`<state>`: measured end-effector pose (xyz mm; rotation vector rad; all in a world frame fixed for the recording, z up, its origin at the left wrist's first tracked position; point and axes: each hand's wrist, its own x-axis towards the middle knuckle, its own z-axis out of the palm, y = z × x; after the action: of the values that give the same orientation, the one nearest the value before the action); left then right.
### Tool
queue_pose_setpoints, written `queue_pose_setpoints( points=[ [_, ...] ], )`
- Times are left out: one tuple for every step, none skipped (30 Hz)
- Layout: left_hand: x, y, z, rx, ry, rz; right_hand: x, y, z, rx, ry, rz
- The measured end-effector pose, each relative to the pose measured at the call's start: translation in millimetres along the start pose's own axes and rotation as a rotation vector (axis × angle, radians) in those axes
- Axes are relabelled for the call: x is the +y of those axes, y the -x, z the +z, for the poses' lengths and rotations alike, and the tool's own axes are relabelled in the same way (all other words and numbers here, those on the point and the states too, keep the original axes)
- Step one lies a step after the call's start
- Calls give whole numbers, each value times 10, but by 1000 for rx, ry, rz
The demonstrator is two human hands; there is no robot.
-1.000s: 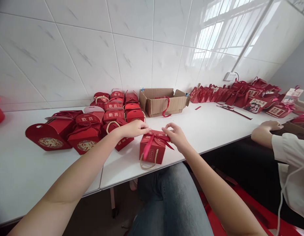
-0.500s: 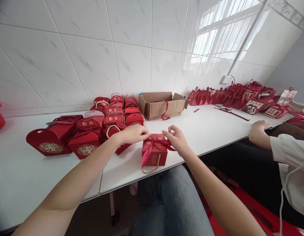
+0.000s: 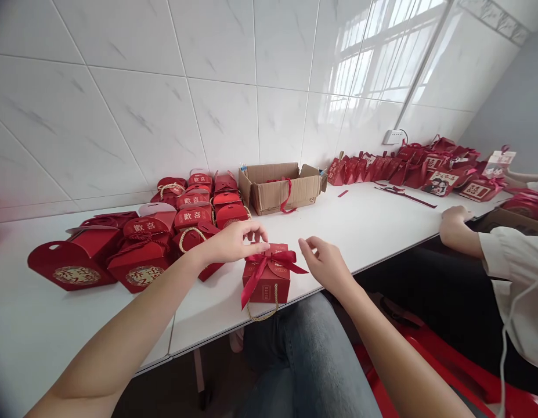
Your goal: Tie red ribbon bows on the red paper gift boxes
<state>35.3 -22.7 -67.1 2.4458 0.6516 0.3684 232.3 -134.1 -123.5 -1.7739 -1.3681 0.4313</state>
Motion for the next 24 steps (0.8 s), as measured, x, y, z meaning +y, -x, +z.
queue_pose_setpoints(
  points=[
    [23,2,31,-2,-19,18,26,28,-11,-95,-38,60],
    [43,2,66,-2,-56,30,41,56,-16,-196,-92,119],
    [57,2,105,0,-108,38,48,86,-16,-281,-153,167],
    [67,1,143,4,-166,45,47,114,-10,-341,-213,205],
    [72,-1,181,10,-222,52,44,139,2,-376,-267,234],
    [74,-4,214,17,-267,61,41,160,16,-392,-315,252],
    [72,-8,243,24,-297,74,40,177,32,-398,-358,261],
    [69,-13,267,35,-317,90,43,189,46,-400,-395,260],
    [64,-18,285,44,-330,101,48,197,56,-399,-425,249],
    [60,-25,299,51,-340,107,54,203,62,-397,-443,233],
    [56,-32,309,55,-350,105,57,209,63,-391,-451,215],
    [53,-39,318,57,-358,96,57,218,63,-381,-448,196],
    [50,-47,327,62,-367,80,51,232,63,-369,-437,177],
    [47,-56,337,71,-380,60,39,252,68,-357,-419,154],
    [43,-65,349,83,-397,35,24,279,82,-346,-396,128],
    [37,-74,362,97,-417,9,7,312,106,-337,-369,99],
    [29,-83,376,110,-435,-15,-8,349,140,-323,-336,71],
    [17,-92,389,121,-448,-34,-21,390,183,-301,-300,48],
    [1,-100,401,132,-453,-48,-28,430,230,-272,-264,32],
    [-18,-108,411,143,-446,-56,-29,468,278,-236,-231,24],
    [-40,-115,417,152,-429,-57,-25,502,321,-201,-205,21],
    [-65,-122,419,160,-397,-55,-15,529,355,-171,-186,20],
    [-92,-130,416,164,-351,-51,-1,549,377,-152,-171,21],
    [-118,-138,406,165,-286,-44,17,562,386,-146,-155,21]
  ],
)
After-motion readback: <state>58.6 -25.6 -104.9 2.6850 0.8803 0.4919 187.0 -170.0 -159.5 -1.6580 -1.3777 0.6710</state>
